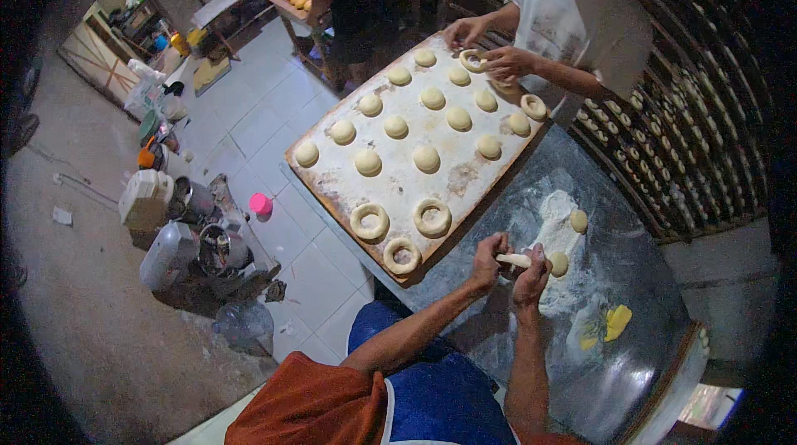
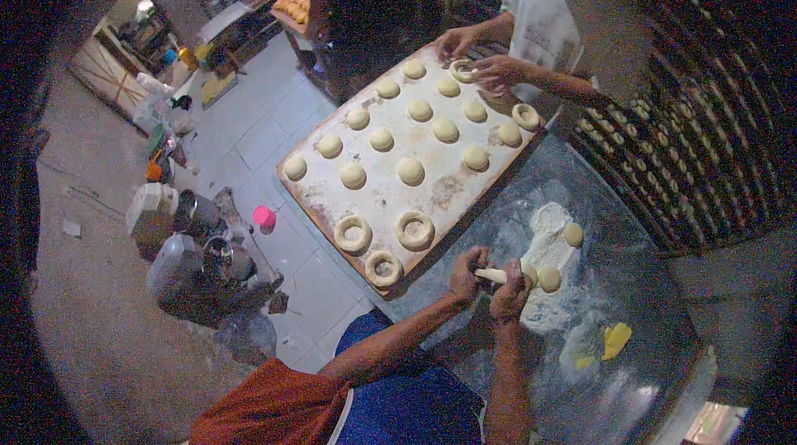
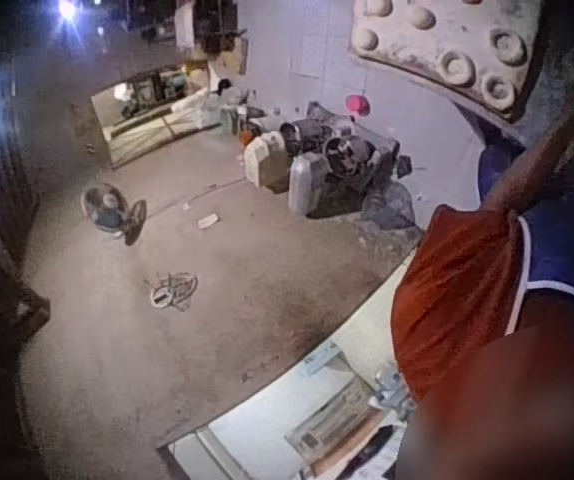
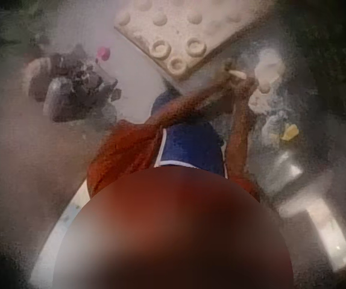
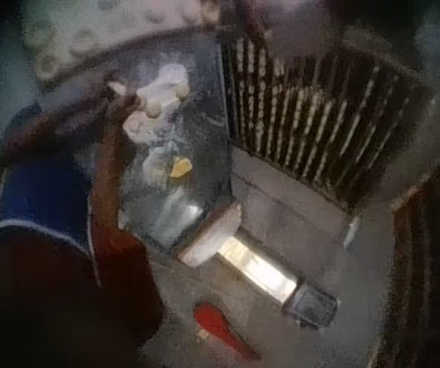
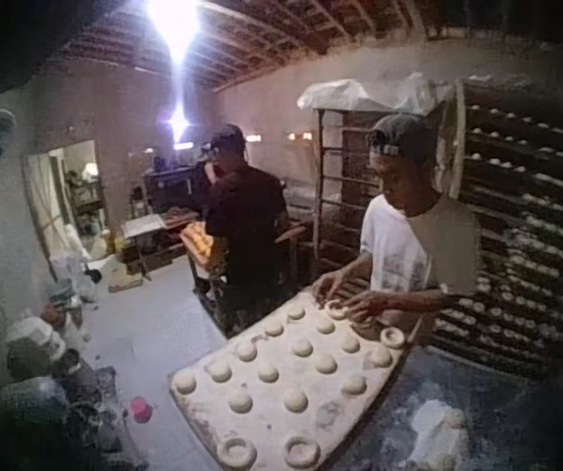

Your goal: The person shapes dough balls into ring shapes by hand and places them on a floured wooden board. A coworker performs the same task at the same table. The camera wearer briefly walks to a dough mixer and returns to continue shaping.

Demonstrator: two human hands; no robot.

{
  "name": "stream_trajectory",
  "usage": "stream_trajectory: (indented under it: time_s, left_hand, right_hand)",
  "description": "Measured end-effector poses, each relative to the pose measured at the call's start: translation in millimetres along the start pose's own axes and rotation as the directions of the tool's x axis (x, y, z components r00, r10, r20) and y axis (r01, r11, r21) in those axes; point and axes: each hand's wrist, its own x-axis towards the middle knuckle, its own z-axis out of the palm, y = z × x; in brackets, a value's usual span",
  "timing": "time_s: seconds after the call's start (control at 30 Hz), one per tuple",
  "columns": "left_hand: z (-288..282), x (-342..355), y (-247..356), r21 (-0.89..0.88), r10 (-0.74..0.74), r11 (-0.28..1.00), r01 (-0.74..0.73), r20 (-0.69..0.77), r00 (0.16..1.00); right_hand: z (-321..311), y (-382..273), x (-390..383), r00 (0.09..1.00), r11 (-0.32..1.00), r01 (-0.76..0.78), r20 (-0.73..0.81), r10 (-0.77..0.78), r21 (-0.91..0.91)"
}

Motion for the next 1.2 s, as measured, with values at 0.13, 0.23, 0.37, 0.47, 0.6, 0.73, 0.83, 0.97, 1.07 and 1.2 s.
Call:
stream_trajectory:
  time_s: [0.13, 0.23, 0.37, 0.47, 0.6, 0.73, 0.83, 0.97, 1.07, 1.2]
  left_hand:
    - [-23.6, 12.4, 25.6, 0.467, 0.521, 0.715, -0.521, 0.141, 0.842]
    - [-46.1, 12.2, 28.5, 0.017, 0.174, 0.984, -0.175, 0.043, 0.984]
    - [-57.8, 17.2, 84.4, 0.644, 0.413, 0.524, -0.557, 0.380, 0.828]
    - [-74.5, 22.1, 88.9, 0.308, 0.237, 0.914, -0.265, 0.124, 0.963]
    - [-93.1, 22.7, 121.1, 0.500, 0.115, 0.842, -0.202, 0.199, 0.973]
    - [-122.3, 25.9, 100.3, 0.319, 0.070, 0.942, -0.101, 0.108, 0.992]
    - [-146.3, 35.1, 81.2, -0.021, 0.102, 0.995, -0.100, 0.177, 0.979]
    - [-133.3, 35.4, 129.6, 0.437, 0.087, 0.882, -0.178, 0.219, 0.972]
    - [-167.5, 39.6, 86.2, -0.265, -0.279, 0.912, 0.313, 0.156, 0.947]
    - [-158.6, 33.2, 119.5, 0.649, 0.527, 0.375, -0.661, 0.437, 0.729]
  right_hand:
    - [14.2, 6.5, 4.2, 0.956, 0.926, 0.223, 0.253, -0.148, -0.304]
    - [44.9, 7.0, -2.1, 0.944, 0.923, 0.323, 0.131, -0.301, -0.210]
    - [55.8, -7.4, -5.3, 0.923, 0.893, 0.287, 0.350, -0.161, -0.345]
    - [70.1, 18.3, -1.2, 0.924, 0.892, 0.305, 0.332, -0.191, -0.335]
    - [95.7, 11.0, -8.5, 0.937, 0.952, 0.219, 0.319, -0.144, -0.213]
    - [124.4, -26.7, -18.3, 0.868, 0.912, 0.334, 0.456, -0.198, -0.239]
    - [145.0, -28.4, -27.7, 0.931, 0.964, 0.254, 0.288, -0.223, -0.078]
    - [127.3, 35.4, 0.3, 0.891, 0.897, 0.358, 0.383, -0.244, -0.259]
    - [169.1, -29.2, -25.7, 0.898, 0.884, 0.403, 0.289, -0.332, -0.239]
    - [156.6, -32.4, -14.1, 0.860, 0.808, 0.349, 0.504, -0.076, -0.475]
